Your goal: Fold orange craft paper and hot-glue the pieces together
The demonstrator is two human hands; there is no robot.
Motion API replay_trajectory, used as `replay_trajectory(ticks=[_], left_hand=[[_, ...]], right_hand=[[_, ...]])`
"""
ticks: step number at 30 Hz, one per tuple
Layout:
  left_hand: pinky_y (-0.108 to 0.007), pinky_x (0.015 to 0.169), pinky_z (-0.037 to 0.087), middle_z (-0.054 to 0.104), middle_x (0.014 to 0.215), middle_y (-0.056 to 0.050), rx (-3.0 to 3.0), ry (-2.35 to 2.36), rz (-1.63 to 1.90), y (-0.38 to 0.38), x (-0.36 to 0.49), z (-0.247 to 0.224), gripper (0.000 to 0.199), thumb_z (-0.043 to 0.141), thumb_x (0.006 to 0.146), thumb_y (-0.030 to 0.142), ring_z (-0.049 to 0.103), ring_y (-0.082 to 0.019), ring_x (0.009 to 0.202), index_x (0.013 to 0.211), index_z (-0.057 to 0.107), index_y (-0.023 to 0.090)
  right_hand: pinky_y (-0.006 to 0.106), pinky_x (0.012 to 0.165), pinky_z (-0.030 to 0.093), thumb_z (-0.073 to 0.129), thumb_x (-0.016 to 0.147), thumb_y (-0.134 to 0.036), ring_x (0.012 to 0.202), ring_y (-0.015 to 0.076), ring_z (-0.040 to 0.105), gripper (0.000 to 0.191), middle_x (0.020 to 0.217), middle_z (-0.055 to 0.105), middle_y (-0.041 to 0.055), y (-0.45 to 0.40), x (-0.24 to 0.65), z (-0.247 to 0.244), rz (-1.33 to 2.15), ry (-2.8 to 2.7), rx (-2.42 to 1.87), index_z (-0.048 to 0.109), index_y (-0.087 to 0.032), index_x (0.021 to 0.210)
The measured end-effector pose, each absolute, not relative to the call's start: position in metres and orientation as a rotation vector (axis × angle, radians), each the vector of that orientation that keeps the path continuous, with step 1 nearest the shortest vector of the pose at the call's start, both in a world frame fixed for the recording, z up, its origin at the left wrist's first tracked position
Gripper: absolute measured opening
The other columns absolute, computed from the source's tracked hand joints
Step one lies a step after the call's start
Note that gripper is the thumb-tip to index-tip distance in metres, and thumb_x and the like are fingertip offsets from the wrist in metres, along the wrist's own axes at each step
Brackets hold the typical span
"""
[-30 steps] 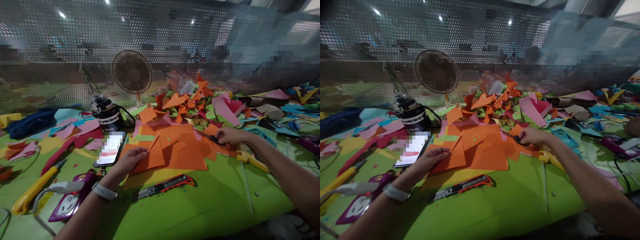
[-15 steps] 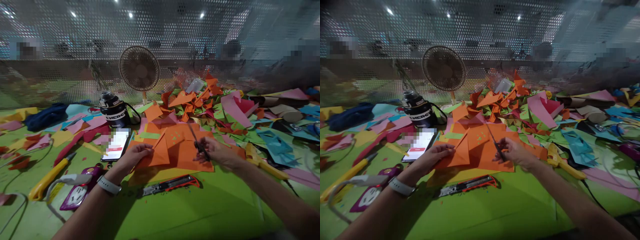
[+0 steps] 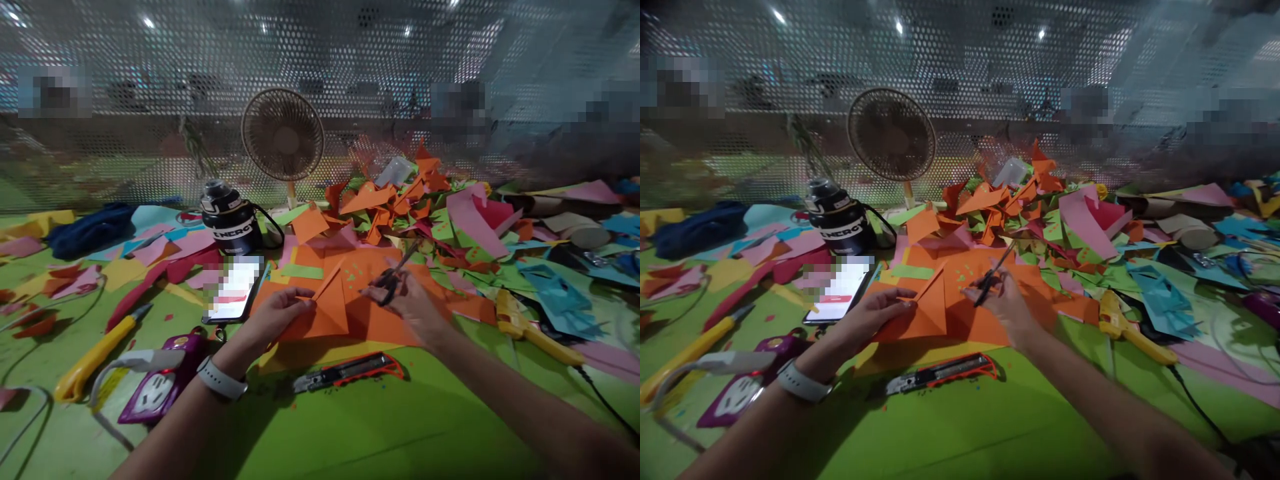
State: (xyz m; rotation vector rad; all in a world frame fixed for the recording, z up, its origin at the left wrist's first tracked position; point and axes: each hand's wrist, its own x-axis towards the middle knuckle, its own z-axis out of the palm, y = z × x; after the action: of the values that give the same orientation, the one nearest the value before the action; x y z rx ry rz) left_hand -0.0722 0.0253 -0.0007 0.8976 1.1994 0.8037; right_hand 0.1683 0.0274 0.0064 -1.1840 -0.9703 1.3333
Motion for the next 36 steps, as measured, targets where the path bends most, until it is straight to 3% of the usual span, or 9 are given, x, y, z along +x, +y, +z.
replay_trajectory(ticks=[5, 9, 13, 17, 19, 24, 28, 31, 36], left_hand=[[-0.024, 0.062, 0.048, 0.071, 0.070, -0.003, 1.049, 1.112, 0.766, 0.022, -0.072, -0.012, 0.030, 0.074, 0.071, 0.032, 0.065, -0.014, 0.066, 0.095, 0.063, 0.018], [-0.024, 0.067, 0.048, 0.073, 0.078, -0.006, 1.053, 1.092, 0.773, 0.023, -0.076, -0.010, 0.033, 0.077, 0.070, 0.034, 0.066, -0.016, 0.076, 0.094, 0.066, 0.016], [-0.026, 0.065, 0.052, 0.073, 0.091, -0.009, 0.899, 1.180, 0.938, 0.026, -0.085, 0.003, 0.042, 0.069, 0.075, 0.051, 0.068, -0.018, 0.077, 0.098, 0.068, 0.016], [-0.030, 0.064, 0.054, 0.075, 0.084, -0.011, 0.867, 1.071, 0.899, 0.020, -0.081, 0.007, 0.054, 0.066, 0.070, 0.064, 0.070, -0.024, 0.079, 0.093, 0.069, 0.016], [-0.029, 0.066, 0.053, 0.076, 0.087, -0.011, 0.932, 1.085, 0.837, 0.014, -0.070, 0.001, 0.044, 0.075, 0.066, 0.055, 0.070, -0.024, 0.082, 0.086, 0.071, 0.016], [-0.030, 0.074, 0.054, 0.076, 0.075, -0.009, 0.809, 1.230, 0.783, 0.006, -0.049, -0.013, 0.026, 0.072, 0.074, 0.041, 0.071, -0.023, 0.073, 0.072, 0.074, 0.015], [-0.033, 0.078, 0.055, 0.076, 0.073, -0.010, 0.649, 1.194, 0.932, 0.009, -0.053, -0.011, 0.024, 0.072, 0.076, 0.036, 0.072, -0.024, 0.075, 0.068, 0.071, 0.014], [-0.035, 0.079, 0.056, 0.076, 0.078, -0.011, 0.591, 1.166, 0.977, 0.011, -0.054, -0.006, 0.021, 0.071, 0.078, 0.034, 0.072, -0.024, 0.076, 0.073, 0.069, 0.013], [-0.034, 0.068, 0.057, 0.075, 0.075, -0.009, 0.432, 1.201, 1.048, 0.011, -0.050, -0.007, 0.019, 0.071, 0.078, 0.026, 0.072, -0.023, 0.068, 0.069, 0.058, 0.016]], right_hand=[[0.030, 0.065, 0.056, 0.084, 0.051, -0.022, 0.064, 0.0109, 0.059, 0.082, 0.089, 0.054, -0.0038, 0.027, 0.137, -0.011, 1.382, -1.104, -1.207, 0.045, -0.030, 0.123], [0.024, 0.061, 0.051, 0.082, 0.052, -0.027, 0.057, 0.0046, 0.051, 0.088, 0.095, 0.051, -0.0043, 0.033, 0.133, -0.006, 1.314, -1.182, -1.217, 0.040, -0.031, 0.129], [0.024, 0.064, 0.052, 0.082, 0.052, -0.030, 0.065, 0.0091, 0.054, 0.089, 0.091, 0.049, -0.0034, 0.043, 0.140, 0.005, 1.149, -1.153, -1.227, 0.039, -0.029, 0.130], [0.028, 0.067, 0.053, 0.082, 0.053, -0.031, 0.071, 0.0143, 0.055, 0.083, 0.089, 0.050, -0.0019, 0.050, 0.146, 0.005, 1.084, -1.101, -1.240, 0.040, -0.032, 0.125], [0.028, 0.067, 0.053, 0.081, 0.055, -0.031, 0.070, 0.0143, 0.056, 0.078, 0.089, 0.051, -0.0022, 0.050, 0.143, 0.001, 1.086, -1.095, -1.239, 0.042, -0.033, 0.122], [0.025, 0.063, 0.053, 0.083, 0.052, -0.036, 0.063, 0.0093, 0.056, 0.073, 0.087, 0.052, -0.0037, 0.047, 0.132, -0.004, 1.160, -1.142, -1.255, 0.047, -0.025, 0.115], [0.024, 0.049, 0.054, 0.083, 0.054, -0.047, 0.060, 0.0102, 0.056, 0.063, 0.087, 0.056, -0.0008, 0.036, 0.141, 0.004, 1.338, -1.228, -1.332, 0.053, -0.020, 0.102], [0.020, 0.038, 0.048, 0.076, 0.063, -0.056, 0.052, 0.0086, 0.053, 0.058, 0.082, 0.058, 0.0000, 0.018, 0.156, 0.009, 1.568, -1.316, -1.405, 0.055, -0.018, 0.101], [0.015, 0.035, 0.033, 0.054, 0.083, -0.061, 0.036, 0.0003, 0.039, 0.048, 0.074, 0.061, -0.0008, -0.009, 0.168, 0.002, 1.971, -1.507, -1.354, 0.056, -0.015, 0.098]])
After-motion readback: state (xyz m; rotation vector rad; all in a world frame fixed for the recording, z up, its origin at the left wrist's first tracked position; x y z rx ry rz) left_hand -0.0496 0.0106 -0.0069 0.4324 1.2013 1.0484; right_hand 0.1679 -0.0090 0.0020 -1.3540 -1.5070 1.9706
